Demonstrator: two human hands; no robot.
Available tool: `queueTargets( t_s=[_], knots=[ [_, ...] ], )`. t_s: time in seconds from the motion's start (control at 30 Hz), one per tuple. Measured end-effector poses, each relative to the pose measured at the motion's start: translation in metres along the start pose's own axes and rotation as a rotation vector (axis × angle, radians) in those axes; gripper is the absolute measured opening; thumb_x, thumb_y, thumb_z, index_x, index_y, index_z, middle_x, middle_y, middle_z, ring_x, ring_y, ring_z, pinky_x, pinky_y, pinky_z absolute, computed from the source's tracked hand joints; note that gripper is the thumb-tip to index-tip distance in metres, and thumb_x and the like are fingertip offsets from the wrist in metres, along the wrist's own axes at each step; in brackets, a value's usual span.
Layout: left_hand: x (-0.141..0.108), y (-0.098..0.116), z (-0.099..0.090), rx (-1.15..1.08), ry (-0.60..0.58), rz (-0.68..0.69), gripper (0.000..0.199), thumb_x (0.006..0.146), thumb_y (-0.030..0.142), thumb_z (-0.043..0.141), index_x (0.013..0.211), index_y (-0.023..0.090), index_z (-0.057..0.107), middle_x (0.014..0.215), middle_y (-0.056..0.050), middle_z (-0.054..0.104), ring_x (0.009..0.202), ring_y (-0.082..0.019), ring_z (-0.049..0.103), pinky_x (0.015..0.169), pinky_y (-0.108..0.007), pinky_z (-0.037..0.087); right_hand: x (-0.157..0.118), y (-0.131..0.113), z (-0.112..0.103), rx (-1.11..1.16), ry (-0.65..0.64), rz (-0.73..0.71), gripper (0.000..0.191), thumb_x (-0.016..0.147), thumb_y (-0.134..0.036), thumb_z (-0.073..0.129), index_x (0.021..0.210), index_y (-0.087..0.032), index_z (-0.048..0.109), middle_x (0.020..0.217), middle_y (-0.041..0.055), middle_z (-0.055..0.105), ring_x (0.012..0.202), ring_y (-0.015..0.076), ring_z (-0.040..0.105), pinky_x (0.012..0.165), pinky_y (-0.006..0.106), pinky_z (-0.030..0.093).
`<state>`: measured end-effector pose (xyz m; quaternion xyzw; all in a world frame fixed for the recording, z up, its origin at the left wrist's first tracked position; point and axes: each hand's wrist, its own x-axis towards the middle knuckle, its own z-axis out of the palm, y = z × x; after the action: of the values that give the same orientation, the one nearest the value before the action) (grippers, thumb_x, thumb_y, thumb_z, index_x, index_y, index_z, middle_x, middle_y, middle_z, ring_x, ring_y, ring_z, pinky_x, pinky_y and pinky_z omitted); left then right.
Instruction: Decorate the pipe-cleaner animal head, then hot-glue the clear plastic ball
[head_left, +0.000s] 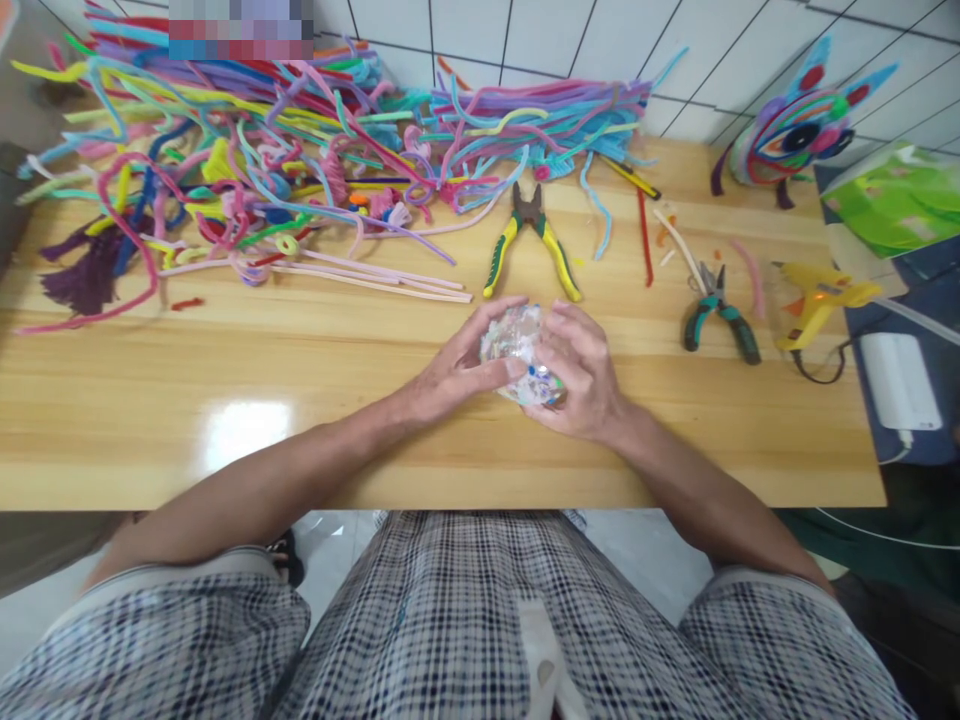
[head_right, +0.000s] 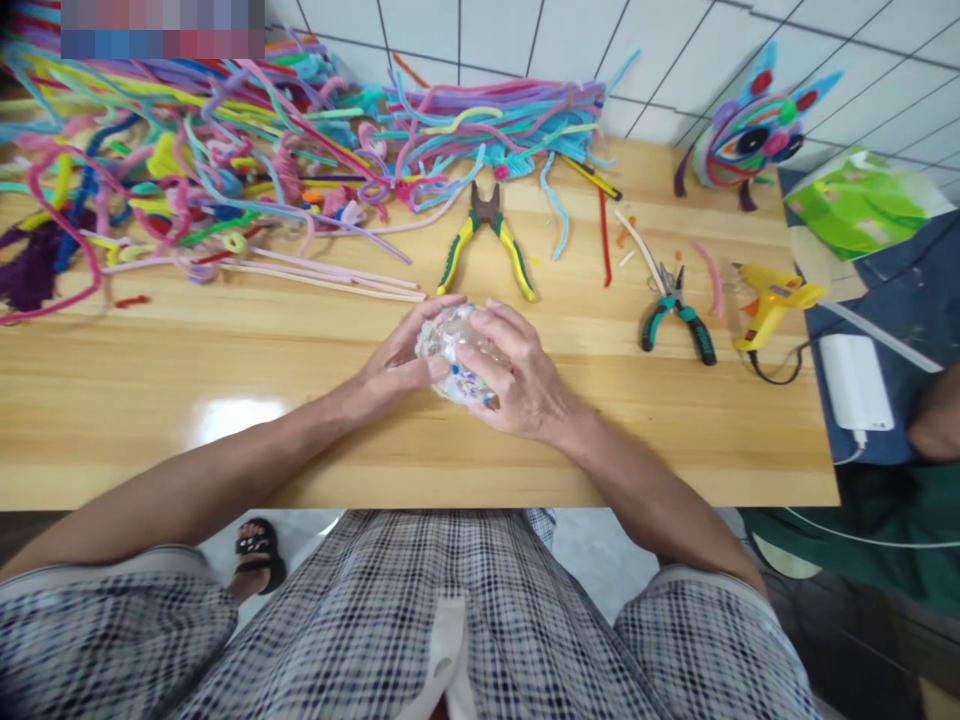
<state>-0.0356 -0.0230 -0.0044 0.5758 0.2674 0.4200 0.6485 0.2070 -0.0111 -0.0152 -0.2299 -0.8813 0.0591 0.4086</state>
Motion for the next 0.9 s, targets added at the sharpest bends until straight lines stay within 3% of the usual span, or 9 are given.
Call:
queueTargets(
  t_s=[0.23,0.47,0.9],
  knots=[
    [0.000,-0.012,-0.003,-0.084,-0.004,0.019,0.075,0.091,0.059,0.082,0.157,0.038,0.053,0.154,-0.006,0.062,0.139,-0.033,0.061,0.117,-0.049,0.054,0.001,-0.001,-0.002,-0.026,-0.012,-0.051,0.086,0.085,-0.038,0.087,0.157,-0.047,0.043,0.162,0.0054,0.052,0.147,0.0387,0.059,0.118,0.078,0.054],
    [0.000,-0.011,-0.004,-0.122,0.035,-0.022,0.067,0.090,0.044,0.080,0.152,0.033,0.059,0.150,-0.005,0.064,0.139,-0.033,0.059,0.120,-0.047,0.049,-0.003,-0.001,-0.003,-0.064,-0.035,-0.083,0.084,0.083,-0.037,0.090,0.154,-0.043,0.046,0.164,0.0069,0.050,0.152,0.0409,0.055,0.117,0.078,0.054],
    [0.005,0.001,-0.004,-0.065,-0.001,-0.071,0.079,0.084,0.058,0.088,0.150,0.029,0.054,0.148,-0.010,0.062,0.135,-0.034,0.061,0.116,-0.048,0.051,0.002,0.002,0.000,-0.015,-0.008,-0.054,0.092,0.083,-0.035,0.086,0.163,-0.041,0.041,0.160,0.0086,0.052,0.146,0.0408,0.059,0.115,0.076,0.056]
  ],
)
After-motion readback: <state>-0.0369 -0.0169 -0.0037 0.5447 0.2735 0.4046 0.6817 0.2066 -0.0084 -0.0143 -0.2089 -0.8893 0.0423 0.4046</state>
